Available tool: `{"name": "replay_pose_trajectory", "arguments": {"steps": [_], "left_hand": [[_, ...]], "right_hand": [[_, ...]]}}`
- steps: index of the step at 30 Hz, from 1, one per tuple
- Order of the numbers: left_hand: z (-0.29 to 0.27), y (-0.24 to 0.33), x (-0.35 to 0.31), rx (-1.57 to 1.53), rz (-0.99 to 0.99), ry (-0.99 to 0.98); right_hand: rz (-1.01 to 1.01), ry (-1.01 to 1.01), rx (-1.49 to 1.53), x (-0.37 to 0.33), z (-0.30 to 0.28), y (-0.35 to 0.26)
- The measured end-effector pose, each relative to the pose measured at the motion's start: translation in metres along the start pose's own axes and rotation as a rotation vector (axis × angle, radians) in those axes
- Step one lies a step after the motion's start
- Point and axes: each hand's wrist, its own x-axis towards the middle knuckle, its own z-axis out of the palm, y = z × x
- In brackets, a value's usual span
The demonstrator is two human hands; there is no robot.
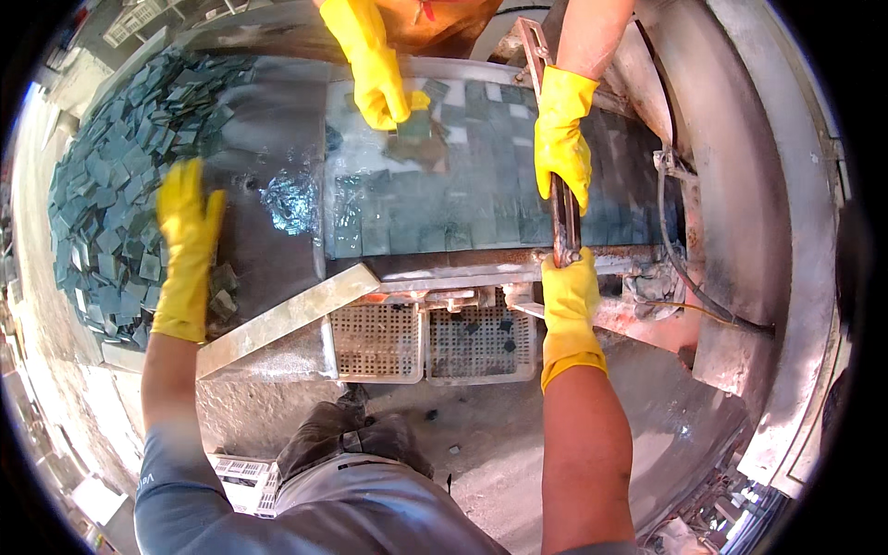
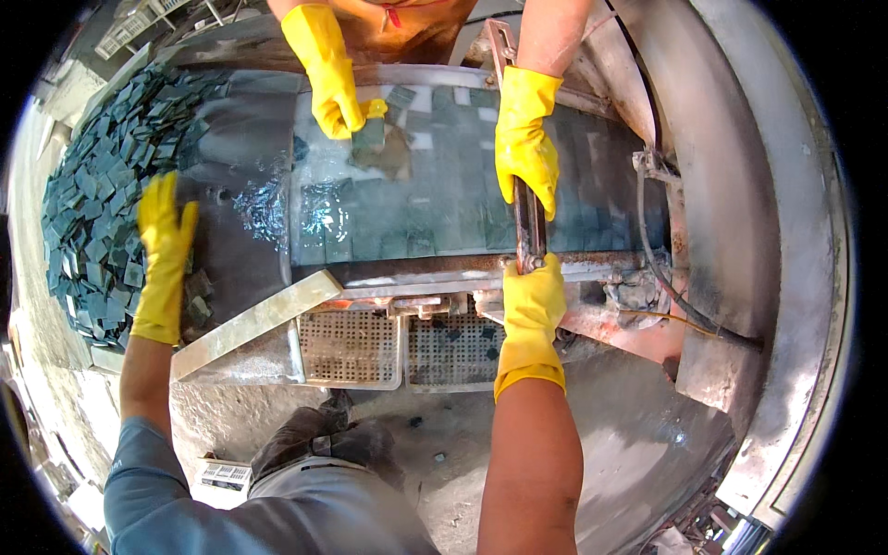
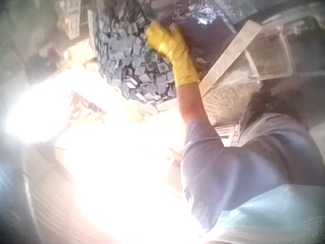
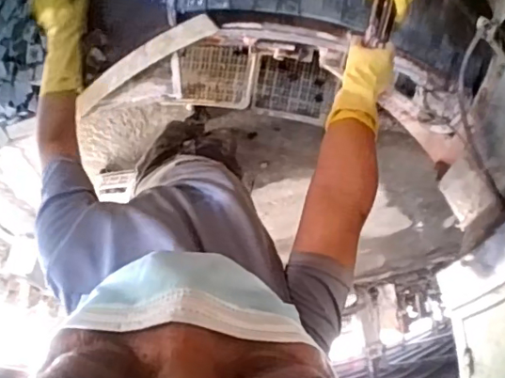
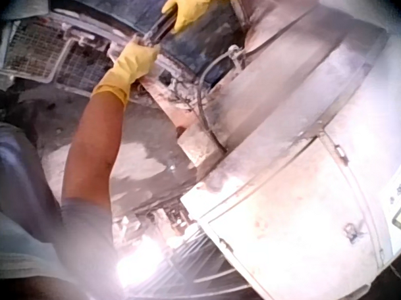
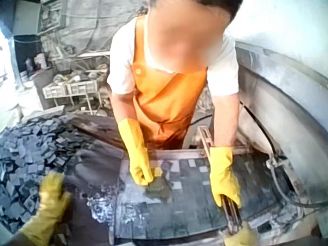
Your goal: The person sorts small, rectangular green glass pieces on a metal table, moving them from a pile on the left to a more organized arrangement on the right. The person wears yellow gloves and uses both hands to handle the glass pieces one by one.
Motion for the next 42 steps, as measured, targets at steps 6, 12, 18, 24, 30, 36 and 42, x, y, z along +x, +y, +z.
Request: {"name": "replay_pose_trajectory", "arguments": {"steps": [6,12,18,24,30,36,42], "left_hand": [[0.034,-0.008,-0.03,0.493,-0.377,-0.348],[0.056,0.052,-0.023,-0.12,-0.022,-0.144],[0.007,0.013,0.007,-0.1,0.094,0.014],[0.046,0.0,-0.014,0.4,-0.169,-0.239],[0.071,0.022,-0.015,-0.173,-0.178,-0.016],[0.005,0.081,-0.012,-0.568,0.165,-0.369],[0.029,0.092,-0.009,-0.278,0.167,-0.344]], "right_hand": [[-0.004,0.0,0.032,0.004,0.003,0.016],[-0.029,-0.021,0.031,0.004,0.014,-0.002],[-0.025,0.019,-0.019,0.007,0.008,0.016],[-0.044,0.059,-0.062,0.008,0.004,0.016],[-0.017,-0.03,-0.005,0.005,0.012,0.004],[-0.012,0.013,-0.02,0.007,0.018,0.014],[-0.002,-0.023,-0.02,0.009,0.013,0.012]]}}
